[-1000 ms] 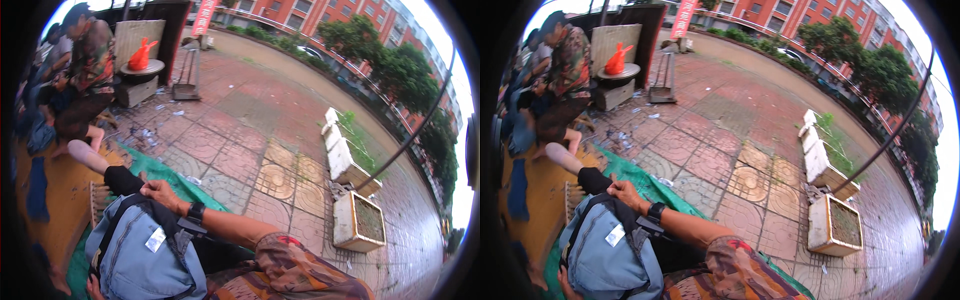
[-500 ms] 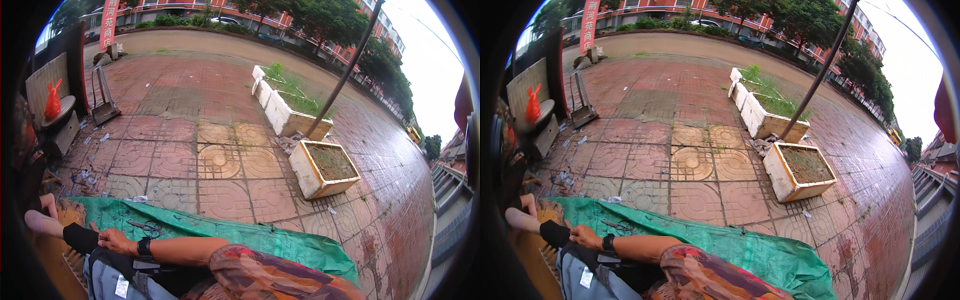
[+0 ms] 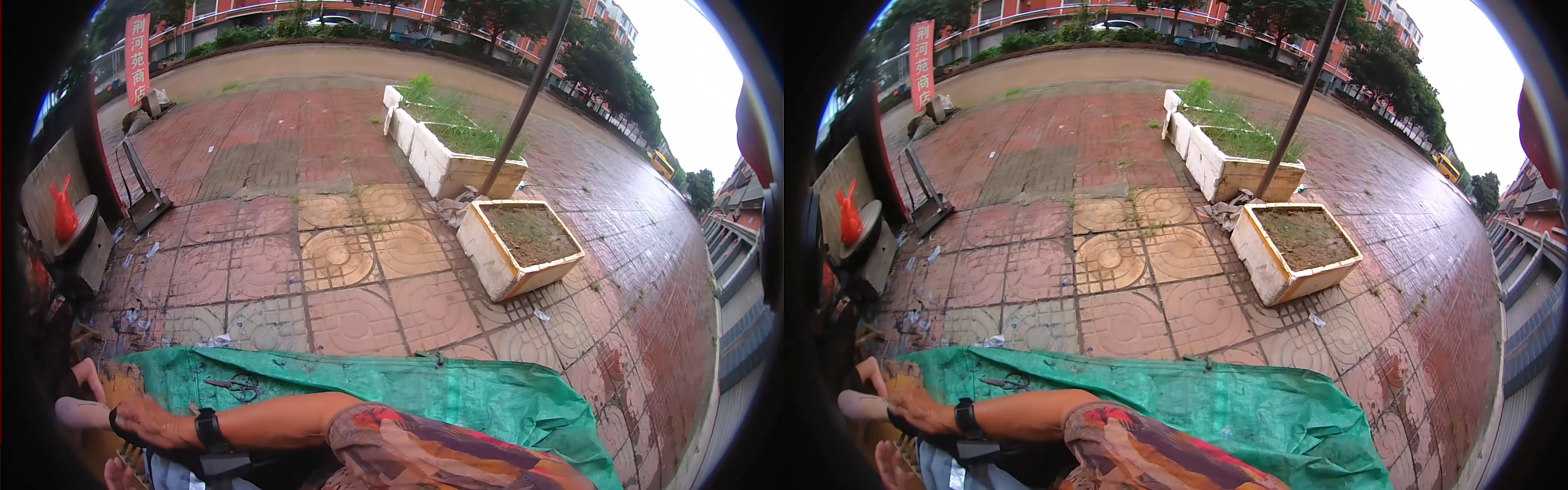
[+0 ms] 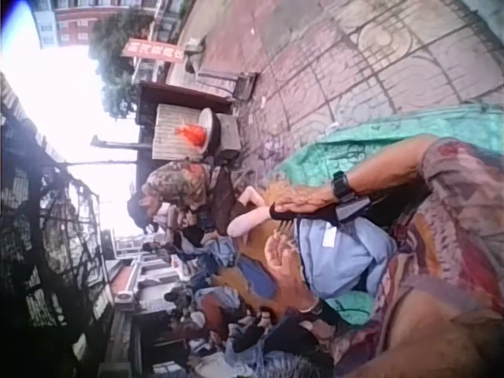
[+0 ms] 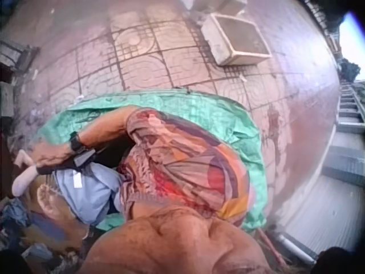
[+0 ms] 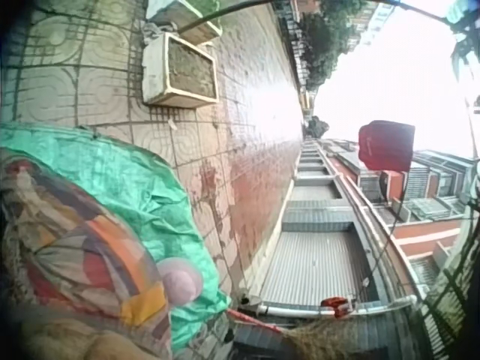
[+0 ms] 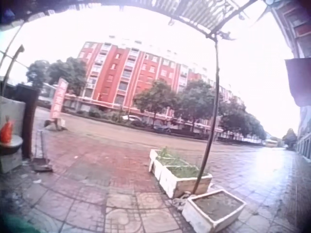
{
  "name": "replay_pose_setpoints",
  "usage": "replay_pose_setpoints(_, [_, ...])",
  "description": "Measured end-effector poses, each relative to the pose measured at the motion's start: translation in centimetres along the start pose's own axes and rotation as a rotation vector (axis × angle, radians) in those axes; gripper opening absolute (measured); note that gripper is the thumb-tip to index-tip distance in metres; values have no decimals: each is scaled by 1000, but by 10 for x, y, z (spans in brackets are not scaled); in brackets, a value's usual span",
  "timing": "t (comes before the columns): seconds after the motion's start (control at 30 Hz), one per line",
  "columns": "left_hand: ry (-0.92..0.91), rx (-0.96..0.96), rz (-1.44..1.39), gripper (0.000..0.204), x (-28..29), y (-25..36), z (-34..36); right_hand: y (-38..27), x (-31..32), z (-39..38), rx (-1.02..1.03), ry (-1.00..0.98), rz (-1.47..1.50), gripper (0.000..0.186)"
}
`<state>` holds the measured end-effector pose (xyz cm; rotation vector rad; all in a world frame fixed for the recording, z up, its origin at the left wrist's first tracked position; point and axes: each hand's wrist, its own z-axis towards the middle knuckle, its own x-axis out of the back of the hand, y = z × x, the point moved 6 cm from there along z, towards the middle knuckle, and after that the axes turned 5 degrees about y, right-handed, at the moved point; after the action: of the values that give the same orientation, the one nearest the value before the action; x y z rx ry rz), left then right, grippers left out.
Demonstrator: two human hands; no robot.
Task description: Sewing and trimming labels on denim jeans in an outdoor community workshop setting.
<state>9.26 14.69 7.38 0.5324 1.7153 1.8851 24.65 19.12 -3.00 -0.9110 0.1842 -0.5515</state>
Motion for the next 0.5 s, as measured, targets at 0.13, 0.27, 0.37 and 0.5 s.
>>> replay_pose_setpoints(0.13, [-25,27,-179,52,-21,-33,17,-79,-6,-8,255,-85,-139,16])
replay_pose_setpoints(0.27, [53,12,-249,67,13,-47,-7,-107,-26,-33,232,-153,-49,20])
replay_pose_setpoints(0.37, [-29,39,-366,83,-13,-77,5,-65,-6,-49,99,-127,-175,27])
replay_pose_setpoints(0.5, [70,71,-530,68,-6,-92,-9,-61,1,-49,-44,-275,-119,43])
